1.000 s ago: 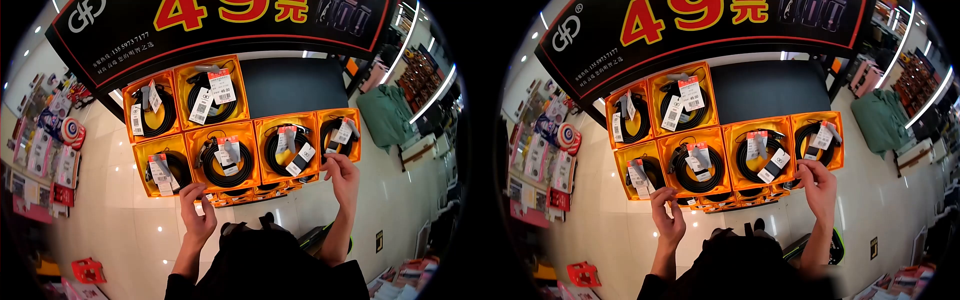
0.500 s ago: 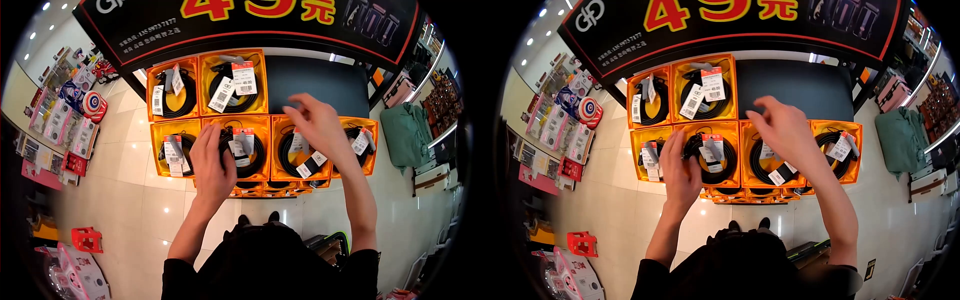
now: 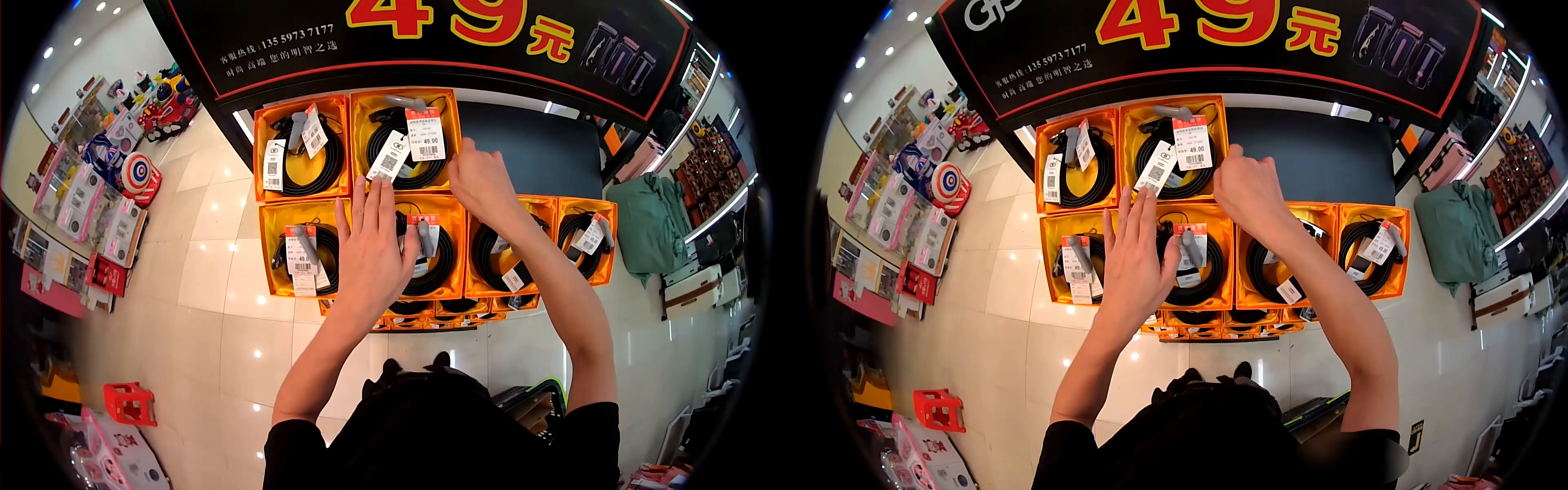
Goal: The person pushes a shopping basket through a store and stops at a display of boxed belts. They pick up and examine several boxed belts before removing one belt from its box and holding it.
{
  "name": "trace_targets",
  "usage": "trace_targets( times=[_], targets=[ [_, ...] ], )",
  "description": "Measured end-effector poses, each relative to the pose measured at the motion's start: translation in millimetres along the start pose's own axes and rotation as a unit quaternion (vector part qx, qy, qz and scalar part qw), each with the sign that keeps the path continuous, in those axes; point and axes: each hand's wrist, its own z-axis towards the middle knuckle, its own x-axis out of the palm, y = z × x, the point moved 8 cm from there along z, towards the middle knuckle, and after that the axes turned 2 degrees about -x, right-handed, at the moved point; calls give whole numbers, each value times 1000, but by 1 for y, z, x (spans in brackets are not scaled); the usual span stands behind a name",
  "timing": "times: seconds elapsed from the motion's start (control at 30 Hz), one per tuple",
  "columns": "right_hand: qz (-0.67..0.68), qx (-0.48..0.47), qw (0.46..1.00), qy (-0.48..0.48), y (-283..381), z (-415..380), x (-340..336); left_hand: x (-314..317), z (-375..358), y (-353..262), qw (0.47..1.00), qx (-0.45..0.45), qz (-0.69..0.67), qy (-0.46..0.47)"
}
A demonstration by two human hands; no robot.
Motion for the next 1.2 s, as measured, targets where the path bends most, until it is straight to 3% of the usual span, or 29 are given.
trace_targets(
  times=[0.33,0.43,0.53,0.63,0.7,0.77,0.83,0.9,1.03,1.1,1.2],
  targets=[
    [8,-13,1000,11,-2,4,-1,-2,-7,9,999,5,40,19],
    [35,36,996,68,-7,4,-5,-1,-7,10,999,2,37,24],
    [15,9,1000,-5,-4,-13,-35,-4,-10,13,999,0,22,37],
    [108,62,991,-56,4,-56,-83,-13,-22,16,999,6,-46,24],
    [263,171,944,-104,3,-102,-100,-26,-40,15,992,22,-119,-20],
    [302,187,931,-85,-5,-161,-97,-33,-67,18,974,66,-212,-37],
    [429,178,886,3,3,-212,-80,-35,-98,24,950,78,-293,-76],
    [479,280,827,91,1,-261,-50,-20,-131,35,925,22,-369,-90],
    [431,482,761,48,-38,-360,10,46,-189,48,923,-90,-372,45],
    [407,523,748,41,-51,-391,29,81,-218,51,902,-160,-381,124],
    [442,536,718,55,-70,-421,63,104,-231,40,898,-175,-361,179]
  ],
)
